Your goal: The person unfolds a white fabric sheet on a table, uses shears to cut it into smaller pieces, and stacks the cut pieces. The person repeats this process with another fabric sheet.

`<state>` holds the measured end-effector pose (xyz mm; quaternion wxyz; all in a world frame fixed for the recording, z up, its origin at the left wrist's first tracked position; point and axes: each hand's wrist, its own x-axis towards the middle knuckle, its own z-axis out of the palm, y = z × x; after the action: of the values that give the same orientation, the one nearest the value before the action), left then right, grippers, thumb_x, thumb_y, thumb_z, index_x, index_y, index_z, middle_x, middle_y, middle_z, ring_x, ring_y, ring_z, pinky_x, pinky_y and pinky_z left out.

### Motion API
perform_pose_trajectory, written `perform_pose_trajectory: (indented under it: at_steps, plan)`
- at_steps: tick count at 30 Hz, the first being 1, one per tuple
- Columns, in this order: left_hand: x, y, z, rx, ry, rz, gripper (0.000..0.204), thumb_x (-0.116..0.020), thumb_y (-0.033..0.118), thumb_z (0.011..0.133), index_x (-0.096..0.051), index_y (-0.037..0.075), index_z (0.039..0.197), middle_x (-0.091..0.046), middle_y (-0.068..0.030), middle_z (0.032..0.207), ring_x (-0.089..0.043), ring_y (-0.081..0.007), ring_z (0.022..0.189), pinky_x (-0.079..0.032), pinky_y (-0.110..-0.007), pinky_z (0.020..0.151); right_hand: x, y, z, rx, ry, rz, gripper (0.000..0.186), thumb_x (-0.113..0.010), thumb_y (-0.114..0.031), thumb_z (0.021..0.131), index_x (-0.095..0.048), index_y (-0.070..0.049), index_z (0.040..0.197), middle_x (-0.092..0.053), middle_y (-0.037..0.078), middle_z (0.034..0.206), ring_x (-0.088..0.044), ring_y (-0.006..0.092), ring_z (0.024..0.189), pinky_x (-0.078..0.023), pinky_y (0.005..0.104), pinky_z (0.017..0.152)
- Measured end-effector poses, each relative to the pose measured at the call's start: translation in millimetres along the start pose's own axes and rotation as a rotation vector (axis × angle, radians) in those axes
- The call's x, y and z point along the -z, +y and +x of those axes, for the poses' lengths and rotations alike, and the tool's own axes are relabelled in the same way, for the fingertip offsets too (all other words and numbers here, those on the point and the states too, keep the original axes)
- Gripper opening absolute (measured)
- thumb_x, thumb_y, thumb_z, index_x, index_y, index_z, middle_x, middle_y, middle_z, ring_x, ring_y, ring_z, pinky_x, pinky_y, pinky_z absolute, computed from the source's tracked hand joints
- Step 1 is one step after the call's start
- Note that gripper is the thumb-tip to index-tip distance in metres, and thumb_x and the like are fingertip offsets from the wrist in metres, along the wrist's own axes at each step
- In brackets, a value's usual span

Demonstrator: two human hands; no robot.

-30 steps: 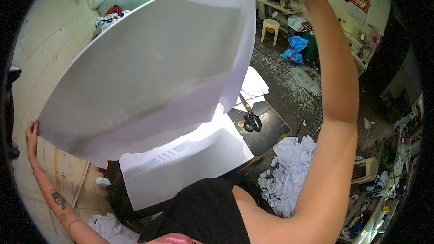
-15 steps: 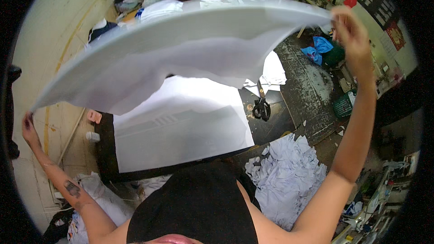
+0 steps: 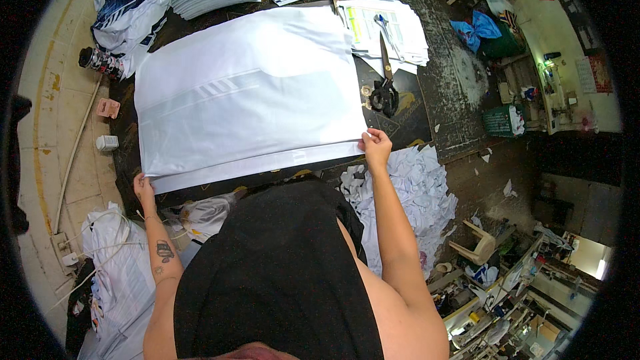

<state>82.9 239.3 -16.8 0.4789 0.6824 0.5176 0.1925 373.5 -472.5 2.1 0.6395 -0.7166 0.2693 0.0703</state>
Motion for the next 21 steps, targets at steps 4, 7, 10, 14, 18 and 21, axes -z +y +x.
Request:
perform_pose_trajectory:
  at_steps: [4,7,10,14,18,21]
  plan:
    - [11.8,1.9,2.0,0.010,0.069,-0.288,0.019,-0.065,0.018,0.101,-0.072,0.003,0.111,-0.071,-0.0042,0.104,-0.065,-0.0141,0.085,-0.055,-0.029,0.078,11.1,-6.5,1.3,0.124,-0.056,0.128,0.034,-0.074,0.001,0.089,-0.058,0.005,0.119,-0.073,0.013,0.092,-0.072,0.0183,0.074,-0.064,0.0298,0.070]
    - [29.5,2.4,-1.8,-0.061,0.106,-0.259,0.026,-0.073,0.018,0.100,-0.071,-0.001,0.117,-0.071,-0.0065,0.105,-0.066,-0.0149,0.091,-0.056,-0.029,0.082,29.1,-12.9,-5.1,0.072,-0.038,0.079,0.041,-0.077,0.002,0.086,-0.055,0.004,0.121,-0.073,0.014,0.095,-0.072,0.0184,0.077,-0.061,0.0282,0.067]
    - [32.5,-0.4,-12.7,-0.006,0.076,-0.072,0.028,-0.076,0.011,0.097,-0.069,-0.003,0.120,-0.071,-0.0082,0.108,-0.067,-0.0160,0.094,-0.058,-0.029,0.082,36.4,0.1,-15.3,0.081,-0.006,-0.102,0.043,-0.077,0.000,0.084,-0.056,0.004,0.122,-0.073,0.013,0.090,-0.072,0.0171,0.077,-0.058,0.0281,0.062]
    - [23.2,8.8,-24.3,0.068,-0.013,0.100,0.031,-0.078,0.011,0.094,-0.071,-0.003,0.121,-0.072,-0.0087,0.103,-0.068,-0.0143,0.084,-0.058,-0.027,0.075,30.9,22.1,-23.0,0.256,0.067,-0.477,0.050,-0.076,-0.008,0.082,-0.056,-0.003,0.128,-0.073,0.010,0.085,-0.071,0.0197,0.074,-0.056,0.0357,0.067]
    - [24.2,25.1,-25.9,-0.194,0.003,-0.129,0.031,-0.079,0.012,0.095,-0.071,0.000,0.123,-0.069,-0.0032,0.101,-0.065,-0.0099,0.085,-0.055,-0.024,0.077,25.7,20.2,-23.7,0.446,0.076,-0.758,0.063,-0.071,-0.014,0.084,-0.050,-0.013,0.143,-0.067,0.011,0.085,-0.069,0.0286,0.071,-0.053,0.0462,0.069]
    - [26.4,17.9,-29.3,-0.182,0.133,-0.122,0.032,-0.078,0.014,0.094,-0.072,-0.001,0.121,-0.073,-0.0089,0.104,-0.068,-0.0141,0.084,-0.057,-0.027,0.076,24.7,12.6,-23.6,0.475,-0.066,-0.873,0.057,-0.067,-0.011,0.086,-0.052,-0.010,0.141,-0.067,0.018,0.094,-0.069,0.0357,0.082,-0.054,0.0467,0.076]
